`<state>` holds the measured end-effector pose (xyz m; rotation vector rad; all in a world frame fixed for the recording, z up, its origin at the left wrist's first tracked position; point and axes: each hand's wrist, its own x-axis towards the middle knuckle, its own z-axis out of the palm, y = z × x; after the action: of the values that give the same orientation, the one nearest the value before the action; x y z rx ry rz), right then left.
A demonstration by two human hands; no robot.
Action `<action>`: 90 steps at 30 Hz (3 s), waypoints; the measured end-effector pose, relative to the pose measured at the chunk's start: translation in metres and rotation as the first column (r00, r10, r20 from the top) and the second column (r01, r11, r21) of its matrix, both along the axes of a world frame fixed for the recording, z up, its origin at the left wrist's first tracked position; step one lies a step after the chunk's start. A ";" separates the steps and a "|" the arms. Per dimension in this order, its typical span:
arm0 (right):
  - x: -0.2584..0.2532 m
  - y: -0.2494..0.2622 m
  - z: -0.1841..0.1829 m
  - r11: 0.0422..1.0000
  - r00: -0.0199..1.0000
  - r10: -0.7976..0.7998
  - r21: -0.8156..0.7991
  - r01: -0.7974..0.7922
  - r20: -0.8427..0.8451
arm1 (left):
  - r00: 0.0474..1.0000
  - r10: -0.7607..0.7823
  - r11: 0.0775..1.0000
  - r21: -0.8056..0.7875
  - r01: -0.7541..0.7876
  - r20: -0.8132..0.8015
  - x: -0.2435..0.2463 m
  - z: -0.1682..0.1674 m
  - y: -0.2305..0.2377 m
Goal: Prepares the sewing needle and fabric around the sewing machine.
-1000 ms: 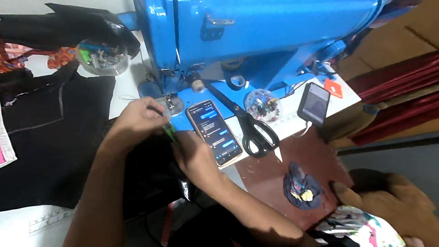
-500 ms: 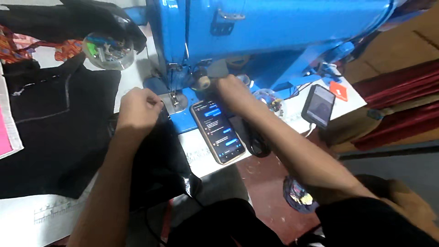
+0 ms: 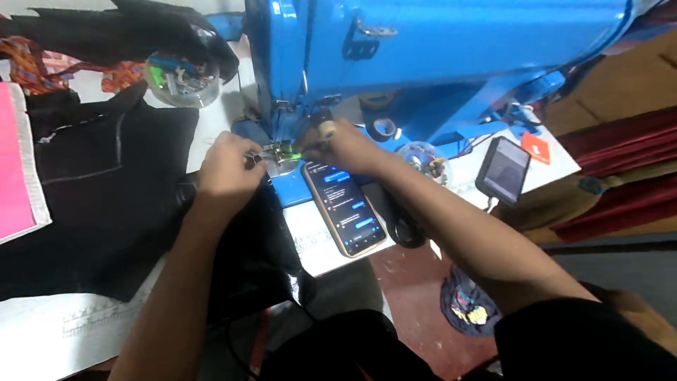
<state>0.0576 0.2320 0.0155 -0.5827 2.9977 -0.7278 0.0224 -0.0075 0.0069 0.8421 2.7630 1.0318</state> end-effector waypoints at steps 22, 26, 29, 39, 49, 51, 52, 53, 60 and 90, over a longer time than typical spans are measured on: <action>-0.001 -0.016 0.012 0.992 0.969 -0.119 -0.019 0.126 0.216 | 0.999 -0.034 0.999 -0.008 0.034 -0.035 -0.002 -0.019 0.012; -0.002 -0.015 0.011 0.993 0.971 -0.116 -0.008 0.120 0.209 | 0.999 -0.038 0.998 -0.042 0.037 -0.029 -0.003 -0.018 0.012; -0.003 -0.016 0.010 0.992 0.972 -0.126 0.004 0.127 0.198 | 0.999 -0.036 0.998 -0.044 0.034 -0.032 -0.003 -0.018 0.012; 0.044 0.014 0.024 0.995 0.995 -0.099 0.009 0.099 0.018 | 0.997 -0.067 0.996 -0.063 0.065 -0.029 -0.003 -0.017 0.009; 0.175 0.062 0.002 0.941 0.942 -0.334 0.067 0.331 0.042 | 0.997 -0.073 0.992 -0.102 0.069 -0.034 0.000 -0.014 0.010; 0.179 0.058 -0.006 0.934 0.934 -0.356 0.046 0.355 0.015 | 0.996 -0.079 0.993 -0.096 0.075 -0.040 0.000 -0.013 0.010; 0.180 0.056 -0.011 0.934 0.934 -0.356 0.045 0.356 0.003 | 0.996 -0.081 0.993 -0.090 0.076 -0.045 0.001 -0.013 0.010; 0.180 0.055 -0.015 0.935 0.936 -0.353 0.045 0.353 -0.004 | 0.996 -0.080 0.993 -0.086 0.075 -0.049 0.001 -0.013 0.010; 0.177 0.058 -0.012 0.938 0.938 -0.346 -0.015 0.346 -0.025 | 0.996 -0.052 0.997 -0.061 0.048 -0.077 0.000 -0.022 0.012; 0.080 0.019 -0.006 0.964 0.949 -0.251 0.034 0.262 -0.192 | 0.998 -0.039 0.997 -0.065 0.035 -0.057 -0.006 -0.020 0.013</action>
<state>0.1373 0.2505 0.0098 -0.2731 3.2980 -0.6219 0.0164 0.0051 -0.0131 0.9255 2.8000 0.9217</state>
